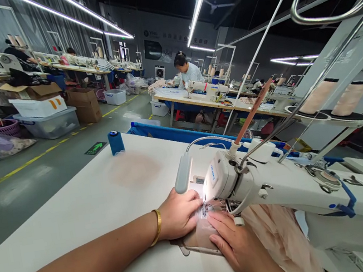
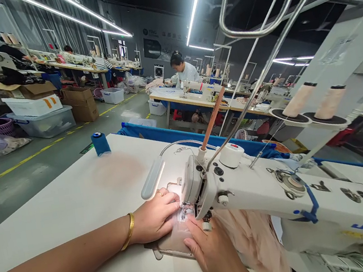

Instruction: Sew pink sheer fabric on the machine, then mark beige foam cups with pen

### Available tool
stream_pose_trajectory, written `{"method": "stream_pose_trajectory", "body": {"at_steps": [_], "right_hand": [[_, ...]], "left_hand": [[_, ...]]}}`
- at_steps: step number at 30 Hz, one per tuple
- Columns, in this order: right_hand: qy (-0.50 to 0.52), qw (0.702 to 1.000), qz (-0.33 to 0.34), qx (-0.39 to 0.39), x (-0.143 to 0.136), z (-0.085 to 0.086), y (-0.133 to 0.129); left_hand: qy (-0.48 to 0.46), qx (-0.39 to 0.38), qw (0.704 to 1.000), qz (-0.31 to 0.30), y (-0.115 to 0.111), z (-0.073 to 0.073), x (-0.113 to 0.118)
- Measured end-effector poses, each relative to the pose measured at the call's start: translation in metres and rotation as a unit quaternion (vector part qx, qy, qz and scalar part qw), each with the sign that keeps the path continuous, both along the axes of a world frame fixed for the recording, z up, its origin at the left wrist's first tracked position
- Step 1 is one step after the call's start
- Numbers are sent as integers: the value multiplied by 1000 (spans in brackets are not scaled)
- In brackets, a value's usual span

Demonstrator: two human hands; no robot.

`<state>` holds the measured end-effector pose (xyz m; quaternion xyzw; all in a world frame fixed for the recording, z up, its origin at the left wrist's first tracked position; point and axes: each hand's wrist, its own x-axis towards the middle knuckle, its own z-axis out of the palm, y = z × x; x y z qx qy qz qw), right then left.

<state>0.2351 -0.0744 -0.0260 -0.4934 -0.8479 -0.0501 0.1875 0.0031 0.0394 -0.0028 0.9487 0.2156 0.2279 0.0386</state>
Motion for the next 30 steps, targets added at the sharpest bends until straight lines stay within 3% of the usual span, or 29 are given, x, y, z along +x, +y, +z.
{"method": "stream_pose_trajectory", "body": {"at_steps": [5, 7, 10, 15, 19, 23, 30], "right_hand": [[21, 998, 24, 57, 3, 9, -4], [21, 995, 42, 84, 4, 12, -6], [28, 992, 62, 107, 2, 14, -8], [44, 991, 84, 94, -10, 15, -8], [48, 995, 70, 43, -16, 16, -4], [49, 997, 51, 15, -15, 15, -5], [60, 997, 50, 11, -11, 14, -8]], "left_hand": [[90, 57, 992, 63, -10, 12, 2], [108, 64, 990, 59, -20, 20, 1], [120, 22, 992, 20, -34, 31, -2], [168, -95, 981, 36, -44, 42, -5], [144, -157, 977, 23, -44, 41, -5], [135, -90, 986, 26, -40, 34, -4], [66, -28, 995, -63, -36, 19, -3]]}}
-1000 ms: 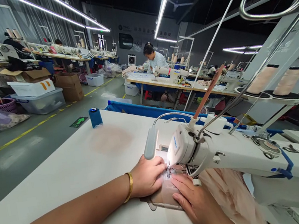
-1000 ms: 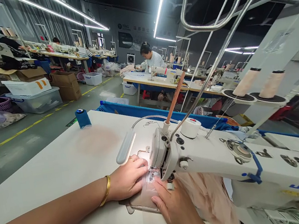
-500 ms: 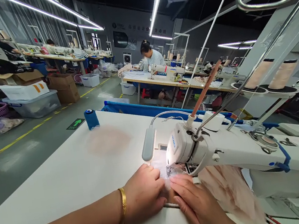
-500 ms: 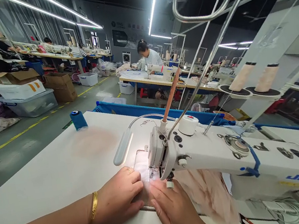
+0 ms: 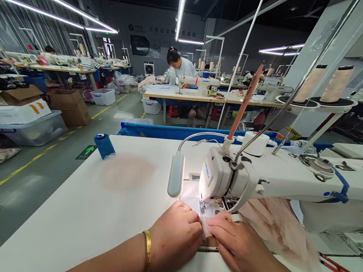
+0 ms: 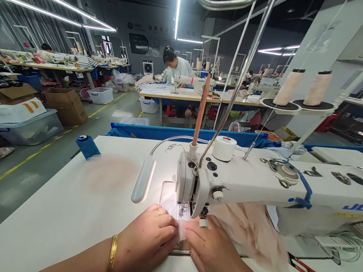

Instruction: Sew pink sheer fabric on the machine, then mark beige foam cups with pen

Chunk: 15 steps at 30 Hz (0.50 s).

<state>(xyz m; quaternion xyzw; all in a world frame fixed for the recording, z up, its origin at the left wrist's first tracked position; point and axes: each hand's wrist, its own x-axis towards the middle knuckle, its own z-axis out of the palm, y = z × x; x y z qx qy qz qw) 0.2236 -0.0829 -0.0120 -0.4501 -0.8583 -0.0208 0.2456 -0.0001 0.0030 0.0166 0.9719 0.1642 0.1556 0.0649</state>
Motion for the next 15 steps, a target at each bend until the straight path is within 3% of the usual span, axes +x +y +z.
{"method": "stream_pose_trajectory", "body": {"at_steps": [15], "right_hand": [[-7, 1000, -15, 25, 0, 1, 2]], "left_hand": [[-13, 35, 999, 8, -3, -3, -1]]}}
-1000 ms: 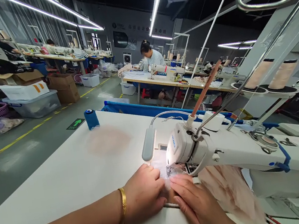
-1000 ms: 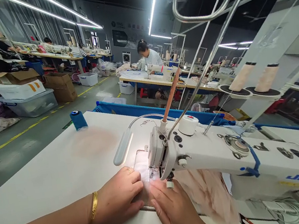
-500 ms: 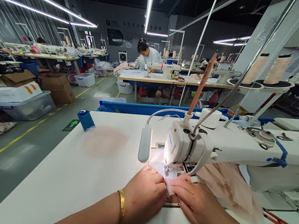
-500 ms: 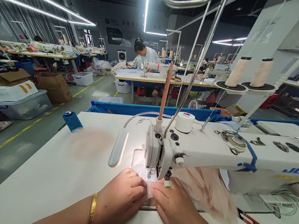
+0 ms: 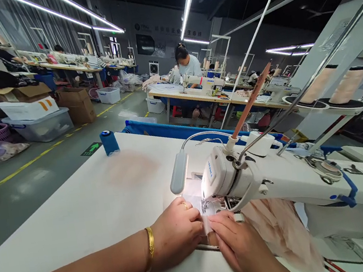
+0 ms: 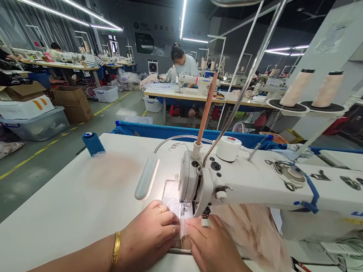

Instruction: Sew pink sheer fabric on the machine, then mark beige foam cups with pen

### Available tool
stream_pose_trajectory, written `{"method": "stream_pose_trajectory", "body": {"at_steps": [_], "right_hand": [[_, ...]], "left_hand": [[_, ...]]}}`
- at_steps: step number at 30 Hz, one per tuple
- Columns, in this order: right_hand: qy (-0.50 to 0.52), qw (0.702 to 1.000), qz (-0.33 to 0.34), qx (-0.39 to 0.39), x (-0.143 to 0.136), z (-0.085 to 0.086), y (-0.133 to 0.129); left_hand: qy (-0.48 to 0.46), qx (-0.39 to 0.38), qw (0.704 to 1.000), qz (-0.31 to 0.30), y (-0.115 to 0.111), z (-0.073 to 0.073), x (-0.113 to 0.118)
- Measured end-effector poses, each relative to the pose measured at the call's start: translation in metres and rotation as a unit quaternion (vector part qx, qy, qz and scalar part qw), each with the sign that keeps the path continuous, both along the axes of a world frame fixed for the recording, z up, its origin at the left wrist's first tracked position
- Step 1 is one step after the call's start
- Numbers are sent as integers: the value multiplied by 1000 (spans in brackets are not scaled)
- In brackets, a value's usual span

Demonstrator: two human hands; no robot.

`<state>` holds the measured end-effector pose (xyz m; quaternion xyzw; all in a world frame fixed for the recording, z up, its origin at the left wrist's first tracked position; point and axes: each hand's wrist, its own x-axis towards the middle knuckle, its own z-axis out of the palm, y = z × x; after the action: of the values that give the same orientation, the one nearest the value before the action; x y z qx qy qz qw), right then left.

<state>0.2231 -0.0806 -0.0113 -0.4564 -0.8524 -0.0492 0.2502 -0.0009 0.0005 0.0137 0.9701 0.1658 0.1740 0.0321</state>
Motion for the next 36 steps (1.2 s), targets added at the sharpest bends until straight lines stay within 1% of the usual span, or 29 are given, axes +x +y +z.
{"method": "stream_pose_trajectory", "body": {"at_steps": [4, 7, 11, 15, 18, 21, 26, 30, 33, 36], "right_hand": [[-23, 999, -19, 15, 3, -6, 1], [-38, 999, -32, 20, 5, -10, 2], [-45, 998, -41, 11, 5, -10, 3], [-34, 999, -6, 17, 2, -5, 2], [-10, 1000, 18, 2, -1, -1, 1], [3, 1000, 25, -7, -2, 0, 1], [-2, 1000, 28, 9, -1, -2, 3], [-7, 1000, -3, 18, 0, -8, 5], [-2, 999, -35, 25, -1, -13, 8], [13, 998, -60, 31, 1, -18, 11]], "left_hand": [[-21, 23, 999, -14, 0, -6, -1], [-21, 29, 999, -26, 1, -8, -1], [-12, 28, 999, -27, 4, -9, 0], [-36, 31, 998, -43, 5, -14, -1], [-46, 25, 997, -53, 5, -17, -2], [-48, 20, 997, -55, 6, -19, -2], [-28, 20, 998, -50, 10, -19, -2], [-18, 13, 999, -42, 13, -19, 0], [-25, 27, 999, -28, 17, -19, 2], [-10, 38, 999, -11, 21, -17, 5]]}}
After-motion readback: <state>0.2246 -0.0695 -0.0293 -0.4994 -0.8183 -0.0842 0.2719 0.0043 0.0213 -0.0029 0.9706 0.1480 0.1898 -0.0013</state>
